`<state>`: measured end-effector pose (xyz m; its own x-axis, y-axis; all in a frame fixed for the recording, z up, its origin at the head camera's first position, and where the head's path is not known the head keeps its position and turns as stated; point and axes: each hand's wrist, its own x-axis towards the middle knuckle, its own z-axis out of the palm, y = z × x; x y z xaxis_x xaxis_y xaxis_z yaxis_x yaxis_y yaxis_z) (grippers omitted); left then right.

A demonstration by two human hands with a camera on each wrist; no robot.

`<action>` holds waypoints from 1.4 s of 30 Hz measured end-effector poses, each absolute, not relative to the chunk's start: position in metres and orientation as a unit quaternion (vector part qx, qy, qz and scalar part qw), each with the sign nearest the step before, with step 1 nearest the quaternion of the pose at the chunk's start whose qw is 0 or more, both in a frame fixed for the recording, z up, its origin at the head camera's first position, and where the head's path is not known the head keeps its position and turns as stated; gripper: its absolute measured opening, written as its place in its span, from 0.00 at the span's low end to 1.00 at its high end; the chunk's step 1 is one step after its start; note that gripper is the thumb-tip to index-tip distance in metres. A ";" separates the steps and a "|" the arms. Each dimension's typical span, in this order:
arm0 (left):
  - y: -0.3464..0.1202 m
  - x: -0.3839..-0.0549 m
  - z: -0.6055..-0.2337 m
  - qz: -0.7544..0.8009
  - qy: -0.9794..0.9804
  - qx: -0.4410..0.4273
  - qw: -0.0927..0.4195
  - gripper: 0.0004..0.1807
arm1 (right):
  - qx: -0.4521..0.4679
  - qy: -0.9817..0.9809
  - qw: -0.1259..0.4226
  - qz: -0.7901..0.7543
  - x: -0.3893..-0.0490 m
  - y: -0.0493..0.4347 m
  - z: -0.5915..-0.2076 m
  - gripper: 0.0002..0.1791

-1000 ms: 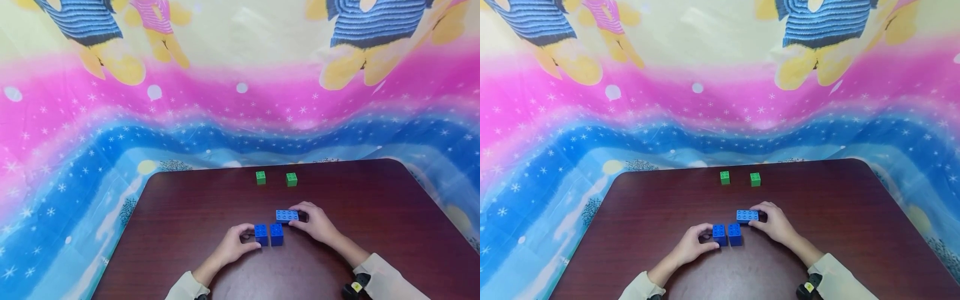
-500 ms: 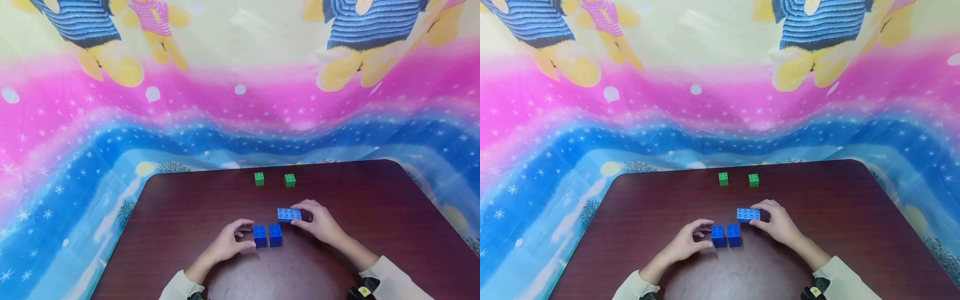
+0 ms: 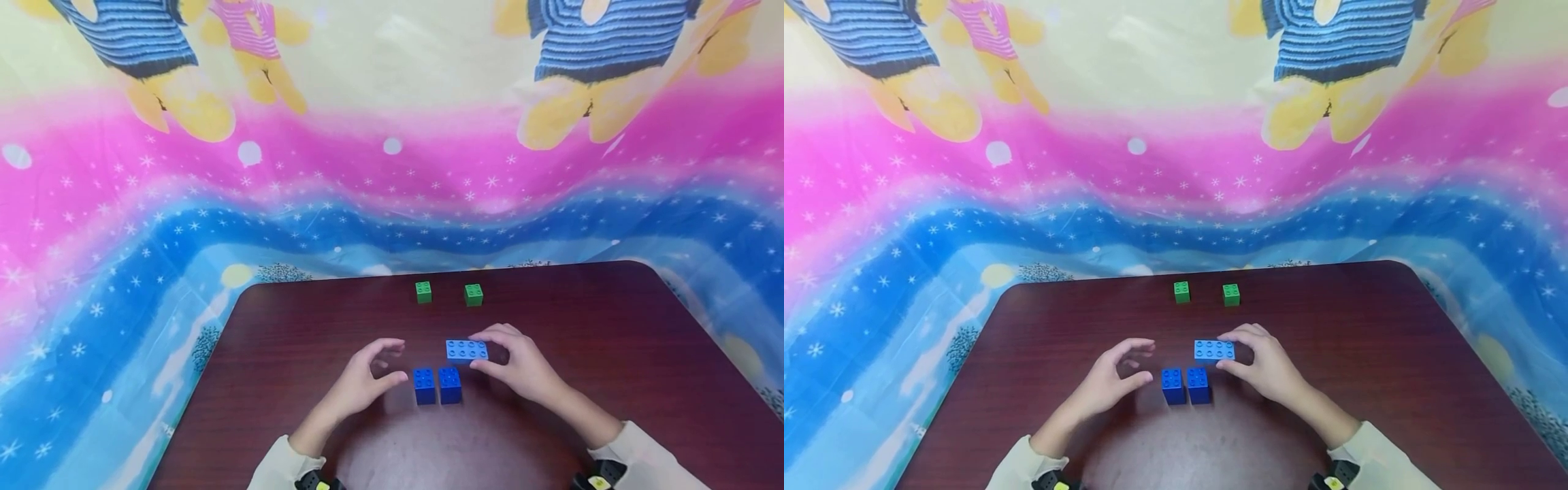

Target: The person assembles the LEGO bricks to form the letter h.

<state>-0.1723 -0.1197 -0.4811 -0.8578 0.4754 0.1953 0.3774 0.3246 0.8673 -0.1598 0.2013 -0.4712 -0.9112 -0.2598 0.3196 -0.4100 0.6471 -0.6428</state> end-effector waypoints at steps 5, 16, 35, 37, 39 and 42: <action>-0.115 -0.170 -0.476 0.512 0.810 0.284 0.021 0.29 | 0.198 -0.898 0.098 0.382 -0.156 0.194 -0.464 0.24; -0.102 -0.165 -0.465 0.510 0.819 0.264 0.018 0.28 | 0.229 -0.883 0.092 0.400 -0.150 0.177 -0.452 0.24; -0.093 -0.162 -0.466 0.507 0.817 0.275 0.012 0.23 | 0.252 -0.872 0.089 0.411 -0.146 0.161 -0.449 0.23; -0.092 -0.162 -0.466 0.507 0.817 0.277 0.008 0.21 | 0.252 -0.871 0.089 0.412 -0.146 0.160 -0.450 0.23; -0.092 -0.161 -0.467 0.505 0.818 0.277 0.005 0.20 | 0.249 -0.872 0.088 0.412 -0.145 0.159 -0.450 0.23; -0.093 -0.161 -0.468 0.507 0.817 0.275 -0.001 0.19 | 0.245 -0.873 0.086 0.413 -0.145 0.158 -0.452 0.24</action>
<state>-0.1606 -0.0927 -0.4681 -0.8487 0.4480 0.2811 0.4508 0.3350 0.8274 -0.1450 0.1583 -0.4518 -0.8650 -0.3569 0.3528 -0.4991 0.5385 -0.6789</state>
